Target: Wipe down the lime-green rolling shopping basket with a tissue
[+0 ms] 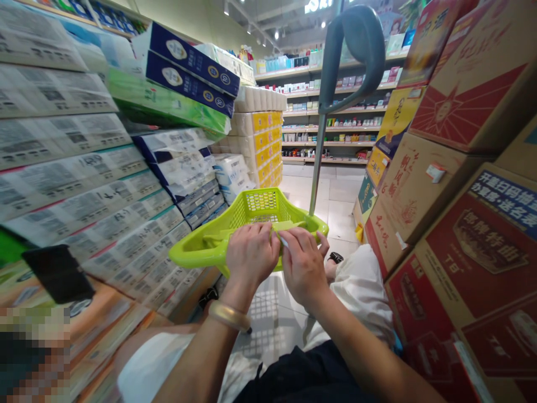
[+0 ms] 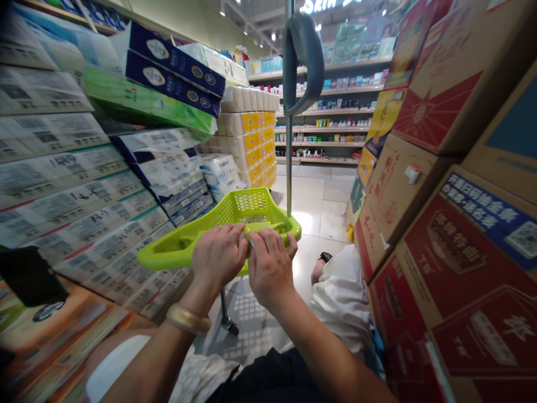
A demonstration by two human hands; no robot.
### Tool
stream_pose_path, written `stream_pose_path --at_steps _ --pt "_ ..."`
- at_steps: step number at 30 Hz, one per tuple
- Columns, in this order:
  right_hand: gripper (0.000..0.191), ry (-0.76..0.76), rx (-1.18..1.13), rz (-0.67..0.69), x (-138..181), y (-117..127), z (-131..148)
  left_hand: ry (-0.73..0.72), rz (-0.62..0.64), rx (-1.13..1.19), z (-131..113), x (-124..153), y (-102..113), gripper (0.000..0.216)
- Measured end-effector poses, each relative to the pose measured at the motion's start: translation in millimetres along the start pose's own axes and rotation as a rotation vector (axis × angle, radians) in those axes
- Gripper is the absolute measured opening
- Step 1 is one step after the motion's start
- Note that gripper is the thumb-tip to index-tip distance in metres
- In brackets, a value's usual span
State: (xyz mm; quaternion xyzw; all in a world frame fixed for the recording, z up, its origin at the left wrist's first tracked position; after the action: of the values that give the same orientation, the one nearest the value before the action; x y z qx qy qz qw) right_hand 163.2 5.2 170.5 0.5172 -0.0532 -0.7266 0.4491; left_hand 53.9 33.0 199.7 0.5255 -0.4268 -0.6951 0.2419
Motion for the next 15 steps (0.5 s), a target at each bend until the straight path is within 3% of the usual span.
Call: stream_pose_path --at_steps 8,15 --pt "0.030 -0.093 0.029 -0.039 -9.4 15.5 -30.4 -0.002 0.023 0.003 1.8 3.8 2.9 0.036" --pt "0.028 -0.040 0.030 0.051 -3.0 3.3 8.8 -0.004 0.008 -0.028 -1.2 6.7 2.8 0.034"
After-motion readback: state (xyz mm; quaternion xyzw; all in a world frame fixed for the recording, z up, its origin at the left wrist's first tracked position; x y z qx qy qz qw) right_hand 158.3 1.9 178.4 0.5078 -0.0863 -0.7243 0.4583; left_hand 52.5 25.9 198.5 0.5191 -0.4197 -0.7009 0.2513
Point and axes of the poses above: each hand's wrist, its own x-axis away from the middle knuckle, its own y-axis out of the back of the hand, z = x × y, the point moved 7 cm from there along -x, towards the middle knuckle, and after that the axes turned 7 degrees about -y, right-handed, at the moved point
